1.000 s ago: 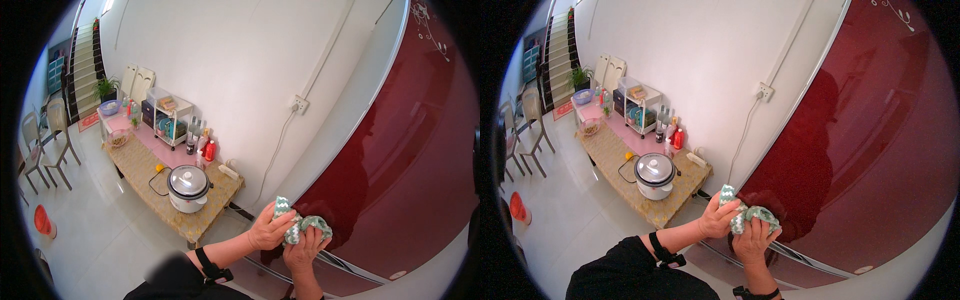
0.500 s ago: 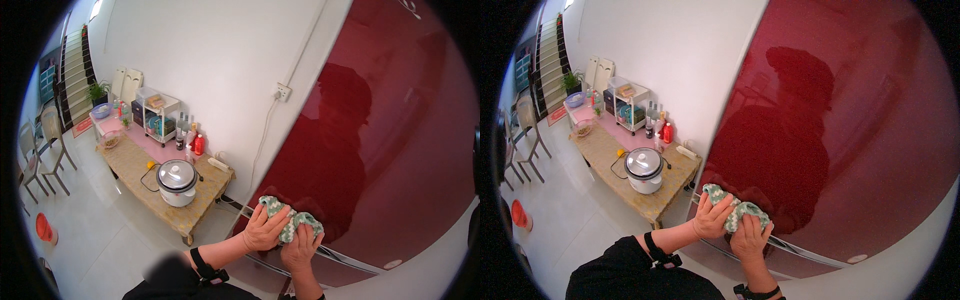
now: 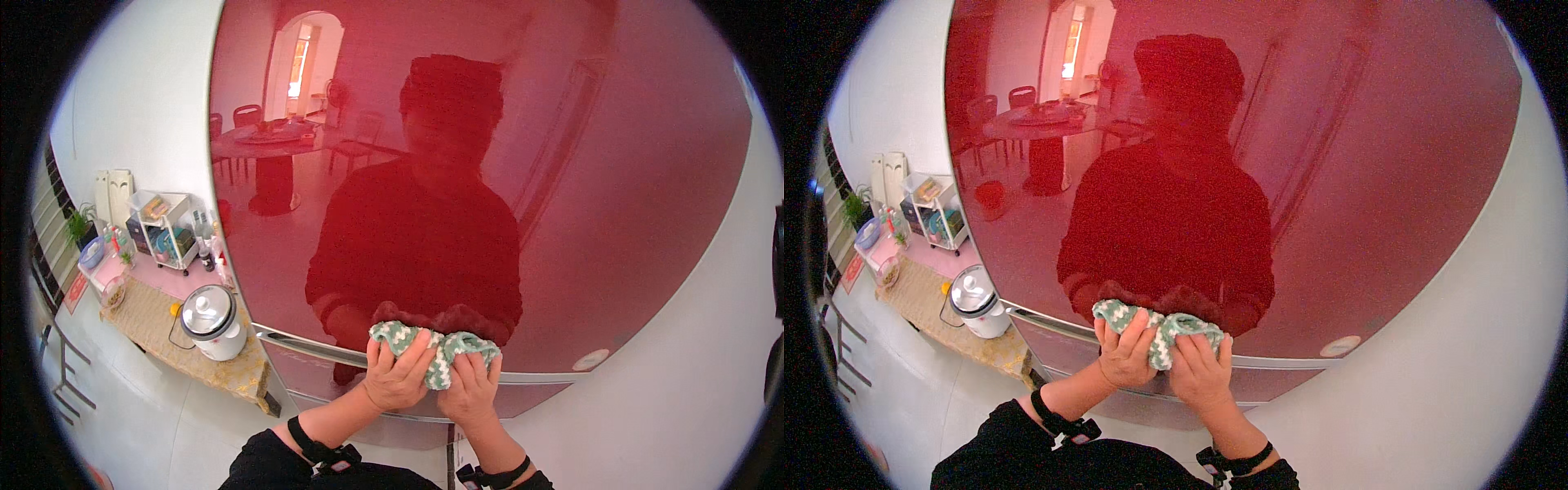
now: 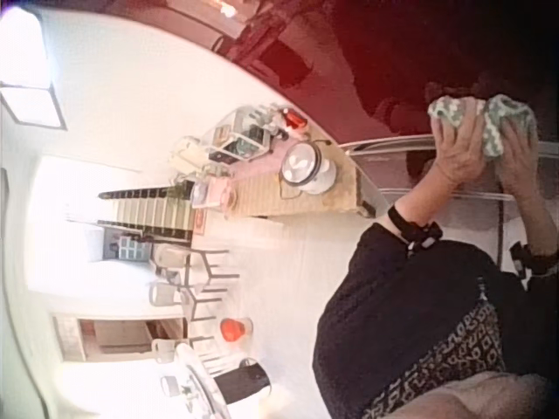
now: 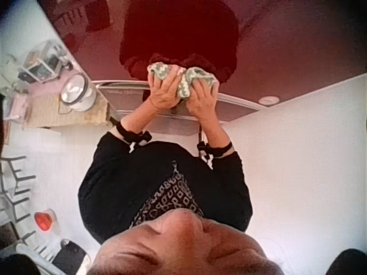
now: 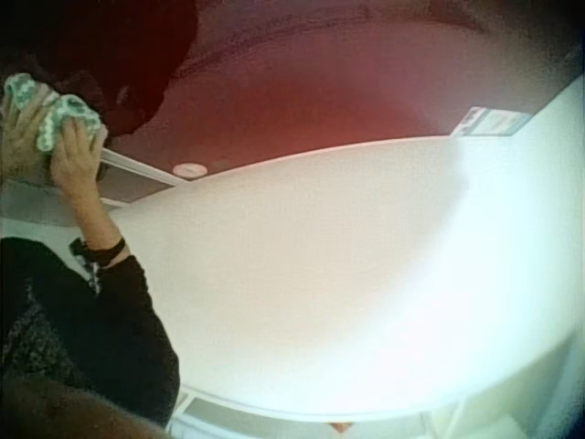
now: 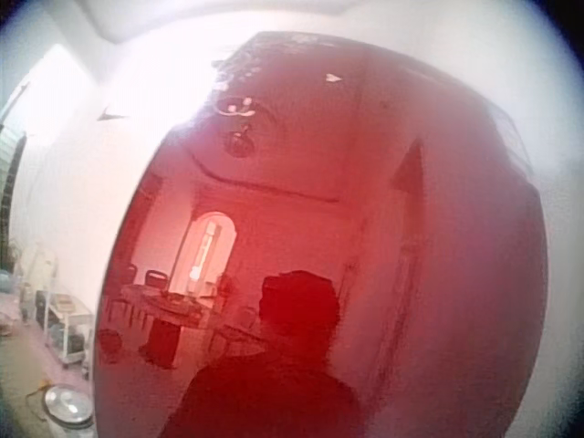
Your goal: The person wipes the exterior of a red refrigerator with a cloth, then opens it to retrieve a plastic container of dates. They place the container on a dining table, remove several dates, and return the container to the fridge. The person then moves to the kitchen, places the dates in a bowl, and washes them under running water.
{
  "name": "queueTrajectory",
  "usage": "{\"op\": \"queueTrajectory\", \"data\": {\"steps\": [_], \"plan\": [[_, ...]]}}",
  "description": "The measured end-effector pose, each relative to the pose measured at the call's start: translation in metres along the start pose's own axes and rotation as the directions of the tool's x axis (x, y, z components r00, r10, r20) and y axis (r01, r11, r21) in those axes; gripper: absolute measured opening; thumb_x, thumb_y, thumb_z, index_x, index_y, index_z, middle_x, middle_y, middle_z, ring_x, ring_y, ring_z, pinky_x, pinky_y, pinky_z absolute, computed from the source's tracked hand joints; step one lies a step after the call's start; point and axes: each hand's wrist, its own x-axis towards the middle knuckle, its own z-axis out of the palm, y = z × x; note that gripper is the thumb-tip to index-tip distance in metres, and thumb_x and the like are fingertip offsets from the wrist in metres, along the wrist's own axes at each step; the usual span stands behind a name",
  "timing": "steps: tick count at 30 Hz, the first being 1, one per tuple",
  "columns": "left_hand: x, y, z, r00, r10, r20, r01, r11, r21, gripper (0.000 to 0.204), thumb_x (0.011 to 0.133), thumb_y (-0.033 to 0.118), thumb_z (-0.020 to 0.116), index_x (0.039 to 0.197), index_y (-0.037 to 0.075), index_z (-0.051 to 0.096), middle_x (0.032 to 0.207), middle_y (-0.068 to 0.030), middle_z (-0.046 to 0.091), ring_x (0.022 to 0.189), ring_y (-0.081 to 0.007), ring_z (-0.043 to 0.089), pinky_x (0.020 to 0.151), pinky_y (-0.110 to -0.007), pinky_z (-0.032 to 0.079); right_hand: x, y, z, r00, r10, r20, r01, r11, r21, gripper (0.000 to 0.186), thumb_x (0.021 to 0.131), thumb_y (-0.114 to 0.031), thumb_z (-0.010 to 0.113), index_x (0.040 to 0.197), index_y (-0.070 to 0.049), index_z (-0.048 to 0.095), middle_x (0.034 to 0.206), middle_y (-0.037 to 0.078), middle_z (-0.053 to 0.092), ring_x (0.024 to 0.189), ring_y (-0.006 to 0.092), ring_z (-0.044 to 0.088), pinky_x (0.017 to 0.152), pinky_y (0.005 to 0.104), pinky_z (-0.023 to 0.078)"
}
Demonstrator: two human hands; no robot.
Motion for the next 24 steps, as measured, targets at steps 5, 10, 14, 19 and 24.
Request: {"op": "queueTrajectory", "data": {"steps": [5, 10, 14, 19, 24], "plan": [[0.003, 0.034, 0.029, 0.999, -0.010, -0.039, 0.008, 0.999, -0.051, 0.040, 0.069, 0.025, 0.055, 0.105, 0.009, 0.058, 0.126, -0.0051, 0.045, 0.094, -0.0291, 0.040, 0.082, -0.044, 0.032, -0.035, 0.032, 0.000, 0.999, 0.049, -0.008, -0.050, 0.998, -0.048, 0.019, 0.073, -0.015, 0.052, 0.091, -0.009, 0.051, 0.100, 0.004, 0.052, 0.098, 0.0226, 0.049, 0.089, 0.0584, 0.027], [0.004, 0.061, 0.047, 0.998, 0.054, -0.013, -0.055, 0.994, -0.092, 0.039, 0.072, 0.024, 0.053, 0.107, 0.009, 0.057, 0.126, -0.0023, 0.045, 0.087, -0.0248, 0.039, 0.078, -0.038, 0.033, -0.065, 0.059, -0.003, 0.993, 0.122, 0.003, -0.121, 0.989, -0.080, 0.017, 0.071, -0.016, 0.054, 0.085, -0.007, 0.051, 0.095, 0.006, 0.051, 0.092, 0.0261, 0.050, 0.093, 0.0610, 0.023], [0.000, 0.071, 0.056, 0.995, 0.097, 0.003, -0.096, 0.990, -0.102, 0.033, 0.078, 0.024, 0.047, 0.106, 0.010, 0.058, 0.126, -0.0014, 0.046, 0.090, -0.0205, 0.040, 0.078, -0.032, 0.034, -0.086, 0.067, 0.003, 0.989, 0.145, -0.014, -0.146, 0.985, -0.090, 0.018, 0.074, -0.018, 0.052, 0.087, -0.005, 0.054, 0.090, 0.008, 0.049, 0.090, 0.0290, 0.048, 0.093, 0.0619, 0.022], [-0.010, 0.068, 0.058, 0.989, 0.148, 0.026, -0.143, 0.979, -0.142, 0.035, 0.077, 0.021, 0.048, 0.108, 0.007, 0.056, 0.127, -0.0019, 0.045, 0.091, -0.0188, 0.041, 0.077, -0.030, 0.034, -0.109, 0.067, 0.024, 0.986, 0.167, -0.020, -0.168, 0.984, -0.065, 0.032, 0.074, -0.024, 0.053, 0.100, -0.005, 0.050, 0.099, 0.012, 0.045, 0.098, 0.0366, 0.042, 0.093, 0.0654, 0.014], [-0.024, 0.057, 0.059, 0.978, 0.197, 0.062, -0.181, 0.961, -0.207, 0.040, 0.076, 0.018, 0.049, 0.112, 0.002, 0.050, 0.128, -0.0048, 0.044, 0.092, -0.0189, 0.043, 0.077, -0.028, 0.036, -0.124, 0.051, 0.047, 0.980, 0.200, 0.003, -0.200, 0.979, -0.035, 0.058, 0.080, -0.028, 0.050, 0.130, -0.010, 0.026, 0.130, 0.014, 0.020, 0.124, 0.0368, 0.014, 0.097, 0.0641, 0.005]]}}
